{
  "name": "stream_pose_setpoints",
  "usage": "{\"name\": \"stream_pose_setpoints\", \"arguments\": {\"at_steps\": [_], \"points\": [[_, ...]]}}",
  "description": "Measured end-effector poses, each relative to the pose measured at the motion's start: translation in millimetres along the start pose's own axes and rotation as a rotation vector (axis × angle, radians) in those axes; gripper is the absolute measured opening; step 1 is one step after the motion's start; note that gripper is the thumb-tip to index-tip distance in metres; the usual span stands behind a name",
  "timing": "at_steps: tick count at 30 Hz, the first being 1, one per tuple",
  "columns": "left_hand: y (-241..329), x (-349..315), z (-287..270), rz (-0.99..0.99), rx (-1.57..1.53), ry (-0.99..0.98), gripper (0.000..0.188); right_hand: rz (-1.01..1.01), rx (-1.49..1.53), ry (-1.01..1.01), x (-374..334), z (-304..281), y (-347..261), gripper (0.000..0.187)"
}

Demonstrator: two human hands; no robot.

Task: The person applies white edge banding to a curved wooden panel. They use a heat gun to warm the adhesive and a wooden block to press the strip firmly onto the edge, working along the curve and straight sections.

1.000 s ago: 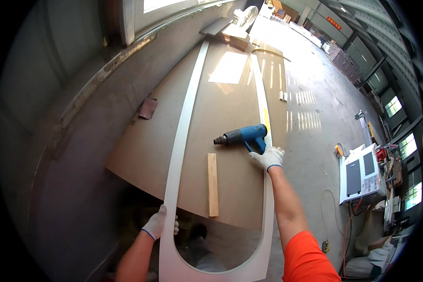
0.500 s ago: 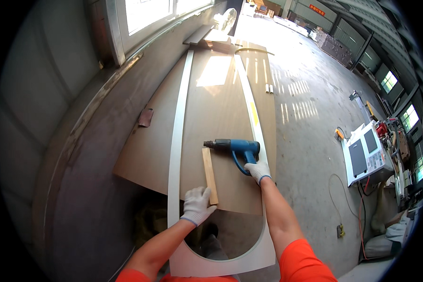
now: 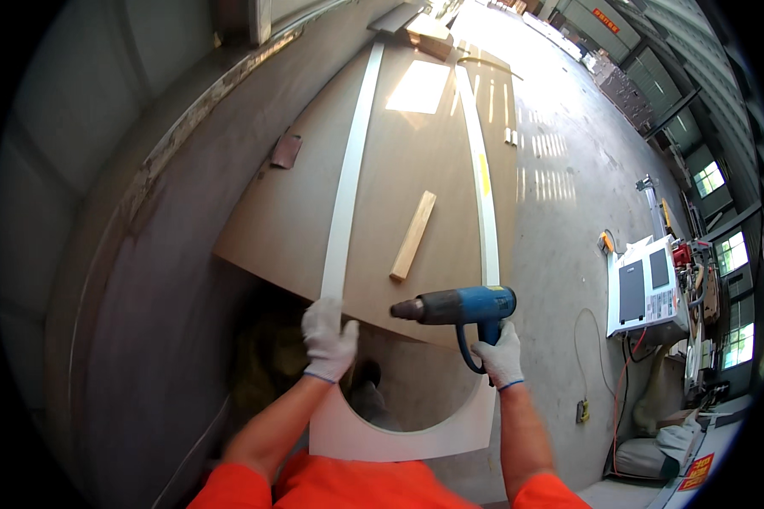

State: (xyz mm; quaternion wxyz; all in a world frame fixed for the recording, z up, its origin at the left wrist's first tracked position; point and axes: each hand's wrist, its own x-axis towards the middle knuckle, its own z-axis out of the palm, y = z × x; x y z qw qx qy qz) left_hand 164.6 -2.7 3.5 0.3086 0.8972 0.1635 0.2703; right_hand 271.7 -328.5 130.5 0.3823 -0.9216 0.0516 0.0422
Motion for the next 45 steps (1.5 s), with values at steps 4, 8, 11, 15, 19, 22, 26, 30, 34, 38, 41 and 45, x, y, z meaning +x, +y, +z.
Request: {"name": "stream_pose_setpoints", "arguments": {"at_steps": [4,8,11,15,19,22,26,30,34,38,41,45], "points": [[-39.2,-59.2,-37.9,-0.523,-0.198,-0.154,0.054,-0.045,-0.044,0.074,-22.8,36.5,10.7,0.047],[-41.4,-91.8,-49.4,-0.734,-0.336,-0.467,0.052,0.059,-0.036,0.040,-30.9,48.0,-29.3,0.046],[-36.4,-98.4,-44.6,-0.743,-0.428,-0.414,0.052,0.144,0.004,0.037,-21.7,59.8,-23.8,0.044],[-37.6,-98.5,-43.6,-0.732,-0.456,-0.422,0.050,0.161,-0.231,-0.118,-3.4,63.4,-19.8,0.051],[-44.8,-106.2,-35.9,-0.708,-0.475,-0.394,0.051,0.125,-0.301,-0.075,4.5,79.9,-15.1,0.052],[-43.3,-104.5,-37.2,-0.722,-0.481,-0.396,0.048,0.110,-0.288,-0.049,16.3,89.3,-21.3,0.051],[-47.7,-111.0,-31.5,-0.743,-0.495,-0.395,0.052,0.062,-0.313,-0.030,25.8,98.2,-14.8,0.049],[-45.4,-109.2,-29.5,-0.747,-0.525,-0.344,0.053,0.064,-0.310,-0.102,20.1,93.4,-10.8,0.051],[-50.9,-117.5,-24.7,-0.747,-0.549,-0.296,0.049,0.058,-0.406,-0.184,5.8,83.0,-3.8,0.052],[-56.2,-124.9,-19.1,-0.733,-0.599,-0.221,0.044,0.043,-0.435,-0.207,-1.2,77.4,-9.5,0.051],[-52.7,-123.6,-21.1,-0.712,-0.545,-0.211,0.046,0.033,-0.400,-0.168,6.8,81.8,-14.3,0.050],[-44.3,-117.1,-31.4,-0.694,-0.471,-0.228,0.046,0.059,-0.341,-0.100,24.3,94.4,-23.1,0.047]]}}
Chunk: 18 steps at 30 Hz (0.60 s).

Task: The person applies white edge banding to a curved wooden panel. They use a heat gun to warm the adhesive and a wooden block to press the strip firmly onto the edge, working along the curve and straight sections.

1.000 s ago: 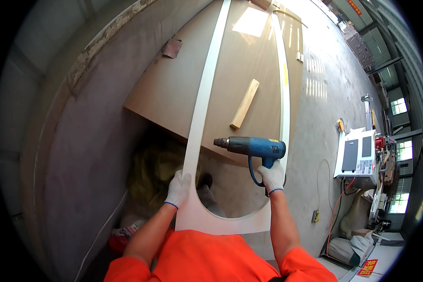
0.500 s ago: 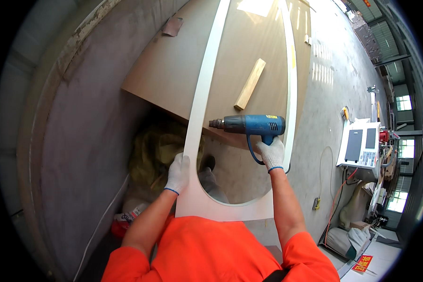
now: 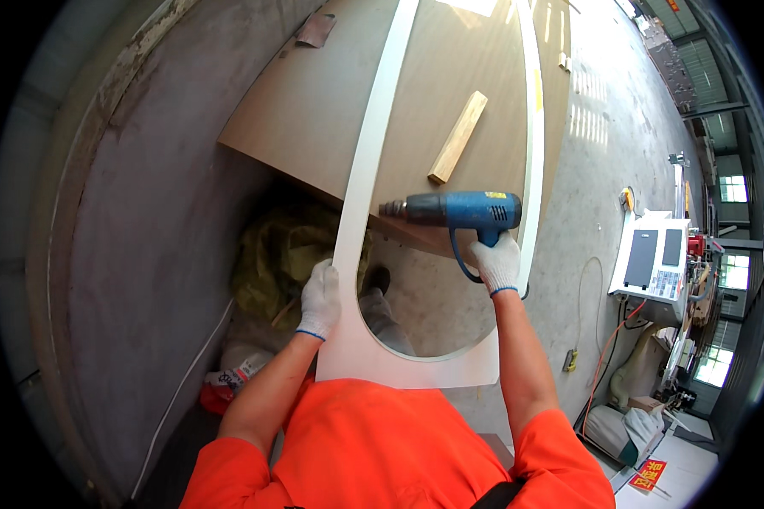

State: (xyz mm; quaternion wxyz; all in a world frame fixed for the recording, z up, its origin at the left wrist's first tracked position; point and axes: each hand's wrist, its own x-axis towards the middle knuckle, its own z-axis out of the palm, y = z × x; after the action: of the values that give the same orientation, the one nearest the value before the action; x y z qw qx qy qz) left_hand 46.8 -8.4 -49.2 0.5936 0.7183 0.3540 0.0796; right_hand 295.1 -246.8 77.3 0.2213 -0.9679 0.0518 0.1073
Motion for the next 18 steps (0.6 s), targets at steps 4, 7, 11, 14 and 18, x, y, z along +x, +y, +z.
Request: {"name": "stream_pose_setpoints", "arguments": {"at_steps": [4,7,11,14,18], "points": [[5.4,-2.0,-2.3,0.031,0.020,0.016,0.046,0.013,0.044,0.062,13.3,11.8,-0.3,0.047],[8.1,-1.7,-0.9,0.013,0.009,0.013,0.046,0.006,0.033,0.035,14.9,10.6,3.2,0.046],[2.4,-1.1,1.6,0.013,-0.025,0.039,0.045,0.007,0.039,-0.053,2.7,6.7,11.5,0.045],[2.6,-3.3,-0.7,0.042,-0.012,0.065,0.045,-0.021,-0.020,-0.111,-14.7,-0.9,13.0,0.045],[4.7,-1.7,-0.6,0.070,-0.010,0.076,0.045,-0.039,-0.075,-0.146,-21.1,-7.6,19.7,0.045]]}}
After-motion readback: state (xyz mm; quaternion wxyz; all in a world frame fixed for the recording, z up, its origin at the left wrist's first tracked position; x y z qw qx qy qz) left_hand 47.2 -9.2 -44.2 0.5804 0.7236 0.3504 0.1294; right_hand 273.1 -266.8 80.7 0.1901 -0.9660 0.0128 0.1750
